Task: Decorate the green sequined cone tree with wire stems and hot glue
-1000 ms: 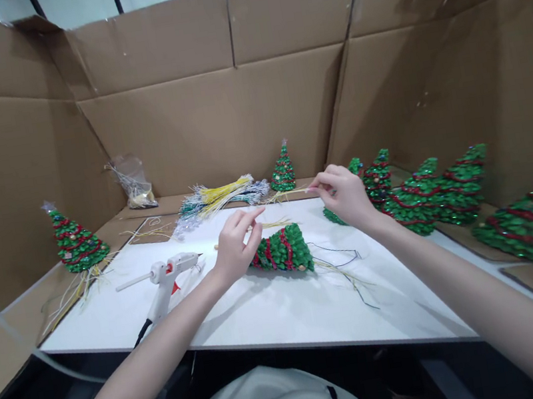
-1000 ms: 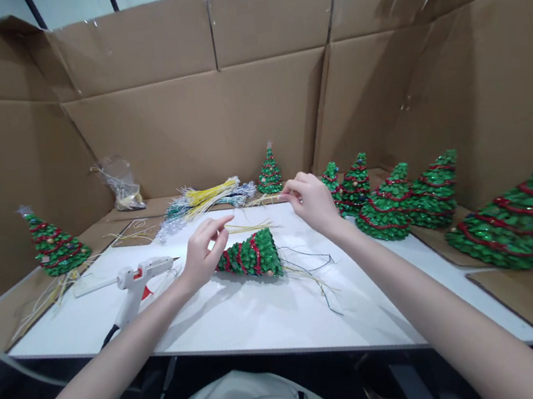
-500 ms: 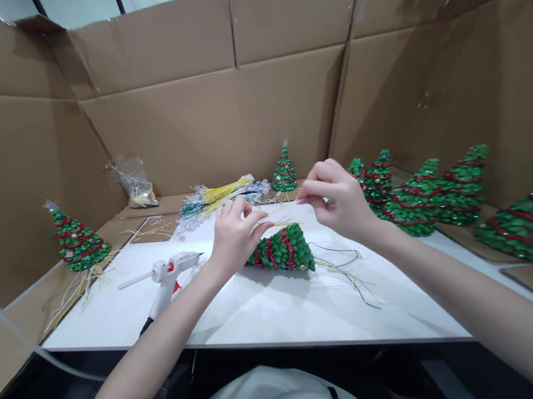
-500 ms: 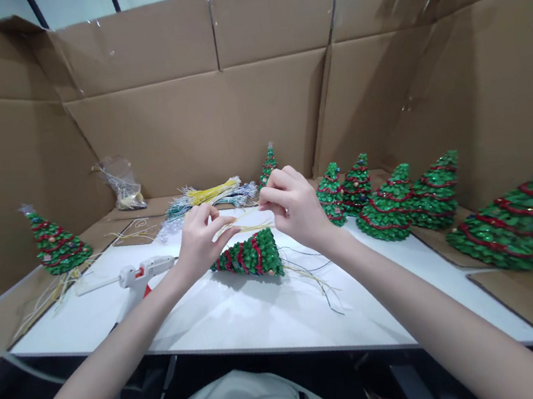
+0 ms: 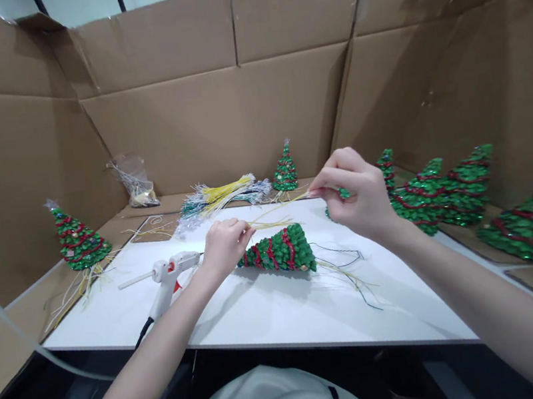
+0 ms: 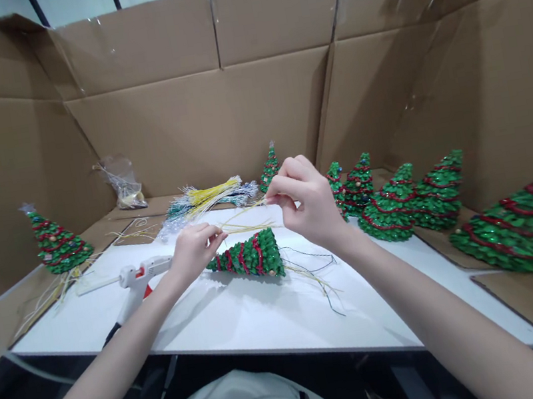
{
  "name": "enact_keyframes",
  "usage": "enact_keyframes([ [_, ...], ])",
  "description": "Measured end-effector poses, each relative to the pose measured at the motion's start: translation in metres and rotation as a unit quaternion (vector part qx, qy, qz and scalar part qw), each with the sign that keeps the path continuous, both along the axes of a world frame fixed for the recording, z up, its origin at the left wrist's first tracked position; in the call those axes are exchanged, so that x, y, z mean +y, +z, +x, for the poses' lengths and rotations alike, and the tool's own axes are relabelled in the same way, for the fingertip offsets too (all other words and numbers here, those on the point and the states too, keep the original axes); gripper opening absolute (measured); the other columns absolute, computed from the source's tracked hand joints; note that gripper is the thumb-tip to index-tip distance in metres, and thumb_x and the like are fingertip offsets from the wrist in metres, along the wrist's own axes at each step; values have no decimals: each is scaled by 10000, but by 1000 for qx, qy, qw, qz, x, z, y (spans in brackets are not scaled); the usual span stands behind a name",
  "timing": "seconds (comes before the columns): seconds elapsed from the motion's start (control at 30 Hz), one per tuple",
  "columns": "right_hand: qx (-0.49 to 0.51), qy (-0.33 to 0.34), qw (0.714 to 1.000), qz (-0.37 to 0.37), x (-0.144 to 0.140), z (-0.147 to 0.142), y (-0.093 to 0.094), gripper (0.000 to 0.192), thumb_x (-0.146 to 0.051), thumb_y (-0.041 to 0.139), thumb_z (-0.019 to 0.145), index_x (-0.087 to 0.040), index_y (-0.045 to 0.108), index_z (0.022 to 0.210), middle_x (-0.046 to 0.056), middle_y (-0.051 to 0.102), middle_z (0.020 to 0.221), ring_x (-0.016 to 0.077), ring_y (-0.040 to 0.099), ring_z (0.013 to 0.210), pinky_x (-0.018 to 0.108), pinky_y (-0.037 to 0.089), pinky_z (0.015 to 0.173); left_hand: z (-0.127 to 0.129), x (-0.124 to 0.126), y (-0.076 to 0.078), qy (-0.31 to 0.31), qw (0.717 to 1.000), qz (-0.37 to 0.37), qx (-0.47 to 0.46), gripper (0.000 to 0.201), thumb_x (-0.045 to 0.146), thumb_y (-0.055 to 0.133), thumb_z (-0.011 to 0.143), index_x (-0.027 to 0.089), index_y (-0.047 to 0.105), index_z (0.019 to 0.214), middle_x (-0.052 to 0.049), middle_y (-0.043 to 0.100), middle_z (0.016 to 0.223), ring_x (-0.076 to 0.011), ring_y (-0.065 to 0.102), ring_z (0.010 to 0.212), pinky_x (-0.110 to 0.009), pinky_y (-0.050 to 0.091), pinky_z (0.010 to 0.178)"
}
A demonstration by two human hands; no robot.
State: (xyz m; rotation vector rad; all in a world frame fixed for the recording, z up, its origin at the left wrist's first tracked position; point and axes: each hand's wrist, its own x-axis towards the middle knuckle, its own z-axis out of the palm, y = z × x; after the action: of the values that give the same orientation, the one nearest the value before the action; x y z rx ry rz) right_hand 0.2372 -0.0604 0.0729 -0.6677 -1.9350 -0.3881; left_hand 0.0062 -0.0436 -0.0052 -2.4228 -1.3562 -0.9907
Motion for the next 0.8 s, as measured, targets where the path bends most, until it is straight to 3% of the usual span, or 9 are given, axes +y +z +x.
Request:
enact_keyframes([
  [0.13, 13, -9, 999, -50, 3, 8, -2, 67, -229, 590, 787, -245, 651, 810, 19, 444, 689, 172, 461, 685, 323, 388, 608, -1, 0, -4, -61, 980, -108, -153, 250, 359, 497, 851, 172, 615, 735, 1, 620, 625, -110, 556, 568, -219, 405, 565],
  [0.23, 0, 12, 990, -142, 10, 17, -9, 294, -377, 600, 782, -252, 626, 1047, 20, 455, 738, 171, 466, 704, 329, 402, 652, 0, 0, -4, -109, 929, -199, -294, 265, 396, 522, 826, 154, 611, 766, -16, 649, 641, -124, 610, 588, -216, 465, 561],
  [0.33, -37, 51, 970, -237, 20, 26, -24, 450, -510, 553, 774, -240, 597, 1132, 25, 453, 759, 178, 468, 732, 330, 408, 677, -1, 0, -2, -134, 879, -253, -381, 281, 411, 579, 781, 131, 606, 774, -55, 675, 688, -146, 641, 624, -239, 510, 587],
  [0.47, -101, 26, 913, -394, 30, 29, -49, 559, -599, 530, 736, -252, 575, 1173, 46, 473, 841, 189, 491, 776, 346, 428, 724, -2, -1, -1, -142, 839, -305, -427, 313, 419, 652, 711, 122, 614, 803, -77, 687, 708, -176, 657, 672, -260, 528, 588],
  [0.63, -152, -2, 853, -500, 33, 27, -68, 674, -612, 592, 671, -277, 504, 1249, 68, 499, 973, 228, 507, 900, 370, 417, 814, -3, -5, -1, -142, 835, -330, -416, 270, 377, 686, 680, 138, 627, 792, -67, 688, 766, -185, 652, 749, -247, 509, 596],
  [0.8, -141, 23, 861, -489, 36, 25, -73, 642, -592, 626, 638, -263, 538, 1182, 61, 515, 966, 219, 505, 869, 362, 421, 782, -1, -7, 0, -150, 838, -320, -416, 265, 353, 728, 627, 131, 630, 734, -49, 670, 751, -158, 633, 722, -254, 499, 646],
])
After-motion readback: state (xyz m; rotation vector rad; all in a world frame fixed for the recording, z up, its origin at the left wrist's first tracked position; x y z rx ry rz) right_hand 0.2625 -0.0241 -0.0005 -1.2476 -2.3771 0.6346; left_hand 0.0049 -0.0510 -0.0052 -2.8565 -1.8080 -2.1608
